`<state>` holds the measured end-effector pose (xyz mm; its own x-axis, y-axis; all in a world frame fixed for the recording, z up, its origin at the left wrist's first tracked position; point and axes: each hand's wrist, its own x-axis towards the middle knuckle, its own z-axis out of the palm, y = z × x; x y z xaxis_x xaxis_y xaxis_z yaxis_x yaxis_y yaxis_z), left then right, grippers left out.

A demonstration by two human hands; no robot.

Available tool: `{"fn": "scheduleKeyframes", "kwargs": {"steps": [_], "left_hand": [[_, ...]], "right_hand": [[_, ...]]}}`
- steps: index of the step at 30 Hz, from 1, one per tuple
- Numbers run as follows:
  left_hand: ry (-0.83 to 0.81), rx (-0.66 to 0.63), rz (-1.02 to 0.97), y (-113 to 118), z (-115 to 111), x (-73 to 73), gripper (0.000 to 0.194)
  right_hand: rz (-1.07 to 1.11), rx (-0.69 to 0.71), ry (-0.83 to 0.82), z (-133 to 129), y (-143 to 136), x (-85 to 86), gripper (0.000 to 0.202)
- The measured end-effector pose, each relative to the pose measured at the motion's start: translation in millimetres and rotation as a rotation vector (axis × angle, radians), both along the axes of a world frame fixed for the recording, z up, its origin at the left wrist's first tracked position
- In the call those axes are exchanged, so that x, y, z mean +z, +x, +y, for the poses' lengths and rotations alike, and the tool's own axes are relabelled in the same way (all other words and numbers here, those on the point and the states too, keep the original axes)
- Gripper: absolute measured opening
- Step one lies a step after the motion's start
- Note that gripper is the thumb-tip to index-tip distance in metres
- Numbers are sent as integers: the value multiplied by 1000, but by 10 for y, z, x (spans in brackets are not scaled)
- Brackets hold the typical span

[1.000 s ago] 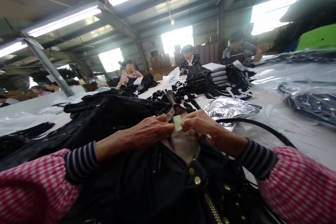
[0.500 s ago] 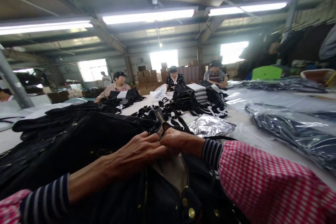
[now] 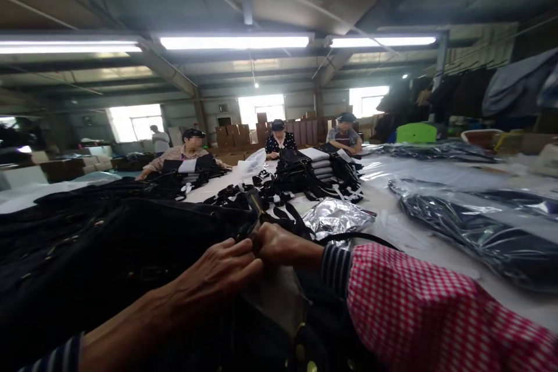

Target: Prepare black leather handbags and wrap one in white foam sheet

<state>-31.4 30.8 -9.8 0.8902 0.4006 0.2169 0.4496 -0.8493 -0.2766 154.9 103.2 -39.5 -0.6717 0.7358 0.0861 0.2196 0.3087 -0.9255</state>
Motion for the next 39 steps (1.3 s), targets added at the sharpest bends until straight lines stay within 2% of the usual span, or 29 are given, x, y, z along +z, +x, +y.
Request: {"fn": "scheduleKeyframes", "kwargs": {"steps": [4, 7, 11, 15, 19, 24, 28, 31, 35, 37, 39], "left_hand": [[-46, -17, -24, -30, -2, 12, 19], [-100, -10, -14, -34, -16, 55, 19], [-87, 5, -6, -12, -28, 89, 20], [-61, 16, 5, -5, -21, 90, 21], [-45, 54, -7, -25, -1, 97, 22], [-71, 79, -28, -2, -5, 126, 26], [-173, 131, -45, 37, -7, 168, 29], [-265, 186, -68, 47, -8, 221, 25], [-336, 255, -94, 64, -11, 293, 17], [-337, 283, -75, 87, -9, 314, 16], [-318, 313, -36, 118, -4, 326, 16]], "right_hand": [[53, -243, 224, -208, 28, -141, 23], [123, -340, 374, -332, 64, -206, 13], [137, -278, 441, -343, 86, -215, 6], [67, -179, 514, -315, 73, -190, 17], [73, -128, 424, -315, 81, -177, 16], [142, -177, 348, -328, 129, -185, 12], [93, 43, 324, -319, 176, -114, 16], [79, 123, 221, -321, 211, -69, 13], [136, -28, -19, -346, 226, -100, 17], [136, -34, 33, -343, 212, -107, 16], [96, 56, 151, -318, 194, -78, 9]]}}
